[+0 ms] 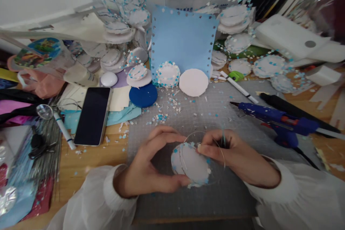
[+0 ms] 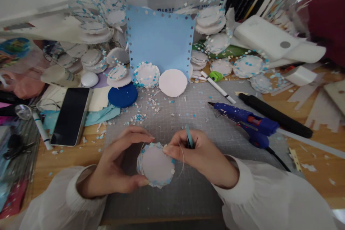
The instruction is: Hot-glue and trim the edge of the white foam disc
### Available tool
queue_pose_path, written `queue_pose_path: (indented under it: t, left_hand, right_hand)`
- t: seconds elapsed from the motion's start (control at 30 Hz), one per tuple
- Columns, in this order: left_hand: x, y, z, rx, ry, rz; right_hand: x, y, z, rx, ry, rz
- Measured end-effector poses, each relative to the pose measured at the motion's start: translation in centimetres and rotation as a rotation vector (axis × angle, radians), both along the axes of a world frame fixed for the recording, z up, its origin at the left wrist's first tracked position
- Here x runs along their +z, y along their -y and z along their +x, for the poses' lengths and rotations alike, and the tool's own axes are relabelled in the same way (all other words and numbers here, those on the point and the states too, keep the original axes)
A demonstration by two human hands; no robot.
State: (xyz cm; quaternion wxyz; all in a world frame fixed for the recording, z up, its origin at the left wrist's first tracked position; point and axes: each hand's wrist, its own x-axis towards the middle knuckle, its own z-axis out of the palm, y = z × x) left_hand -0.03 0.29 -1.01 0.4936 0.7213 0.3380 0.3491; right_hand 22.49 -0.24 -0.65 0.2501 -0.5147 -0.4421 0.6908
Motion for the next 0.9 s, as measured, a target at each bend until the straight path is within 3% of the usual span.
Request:
queue_pose_path:
  t: [0.37,0.67,0.9]
  left_hand:
    - [-0.19,-0.01,-0.07,0.026,0.08,-0.105]
    - [0.33,-0.24,-0.28,-0.137,0.167,-0.274]
    - [0.56,-0.33,-0.08,-0.17,0.258,-0.41]
  right_hand:
    - [0.37,-0.25,-0.26,-0.045,-0.036,-0.023]
    - [0.26,-0.32,-0.25,-0.075,-0.038,-0.012]
    - [-0.11,-0.16,-0.13,-0.066,-0.017,0.005]
